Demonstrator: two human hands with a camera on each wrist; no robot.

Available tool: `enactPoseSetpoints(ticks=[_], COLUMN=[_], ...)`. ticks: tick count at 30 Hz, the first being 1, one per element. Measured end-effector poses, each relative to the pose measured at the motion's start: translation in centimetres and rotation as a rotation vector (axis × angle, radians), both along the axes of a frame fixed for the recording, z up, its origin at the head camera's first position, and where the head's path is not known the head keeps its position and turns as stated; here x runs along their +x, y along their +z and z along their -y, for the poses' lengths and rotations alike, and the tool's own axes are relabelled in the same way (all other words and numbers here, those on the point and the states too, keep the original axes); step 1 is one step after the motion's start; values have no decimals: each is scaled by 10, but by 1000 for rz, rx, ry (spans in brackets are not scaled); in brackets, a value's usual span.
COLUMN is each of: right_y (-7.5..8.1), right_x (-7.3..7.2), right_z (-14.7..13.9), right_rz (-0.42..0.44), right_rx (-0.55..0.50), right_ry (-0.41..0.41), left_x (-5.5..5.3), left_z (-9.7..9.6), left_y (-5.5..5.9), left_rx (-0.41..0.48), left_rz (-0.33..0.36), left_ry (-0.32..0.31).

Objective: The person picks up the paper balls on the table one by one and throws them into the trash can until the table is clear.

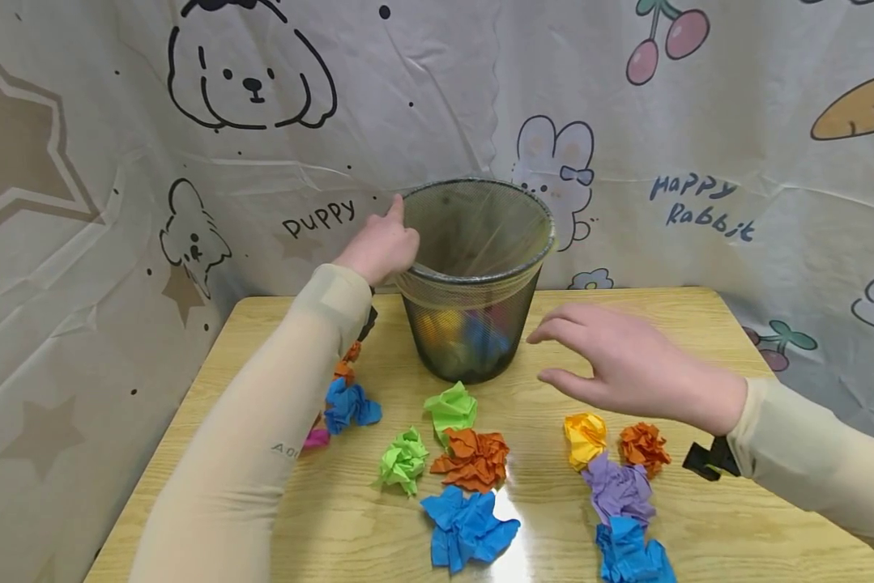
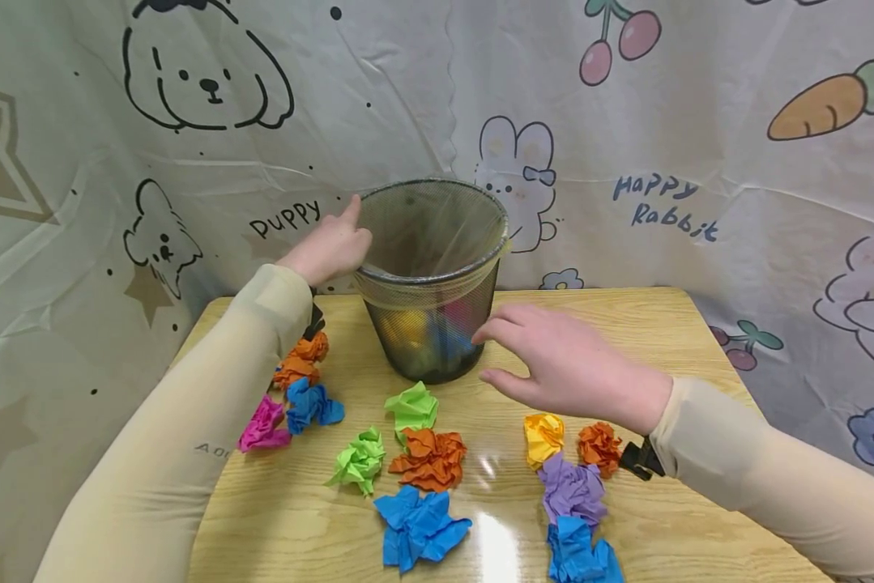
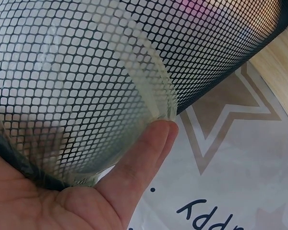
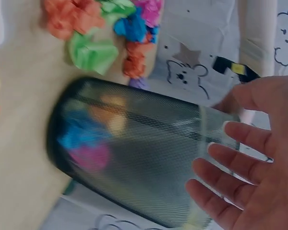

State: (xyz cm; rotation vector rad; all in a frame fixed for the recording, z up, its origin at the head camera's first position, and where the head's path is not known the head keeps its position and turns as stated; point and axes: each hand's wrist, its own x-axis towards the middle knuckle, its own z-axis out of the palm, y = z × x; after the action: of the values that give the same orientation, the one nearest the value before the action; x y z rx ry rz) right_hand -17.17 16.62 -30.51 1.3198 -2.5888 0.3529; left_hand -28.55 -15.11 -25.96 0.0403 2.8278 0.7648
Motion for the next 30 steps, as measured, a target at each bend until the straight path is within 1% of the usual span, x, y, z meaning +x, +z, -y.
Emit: enactPoseSetpoints(ticks=[5, 11, 14, 20, 22, 26, 30], right_y=[-27, -54, -64, -83, -89, -101, -107], right_x=[9, 10, 9, 9, 10, 13, 14], right_z=[-11, -21, -24, -32, -34, -35, -34], right_rz=[88, 167, 231, 453, 508, 565, 594], right_rx=[61, 102, 124, 214, 228, 227, 231], right_ry=[-44, -105, -137, -200, -212, -227, -227], left_x=[-1, -1, 0, 0, 0, -1, -3], left_z=[0, 0, 0, -2, -2, -2, -3], left_y=[0, -1, 1, -1, -2, -3, -5], left_rx=[-13, -2, -5, -6, -1, -2, -7], left_rz=[-5, -5, -1, 0, -1, -13, -8], left_ry=[2, 13, 16, 27, 27, 25, 35])
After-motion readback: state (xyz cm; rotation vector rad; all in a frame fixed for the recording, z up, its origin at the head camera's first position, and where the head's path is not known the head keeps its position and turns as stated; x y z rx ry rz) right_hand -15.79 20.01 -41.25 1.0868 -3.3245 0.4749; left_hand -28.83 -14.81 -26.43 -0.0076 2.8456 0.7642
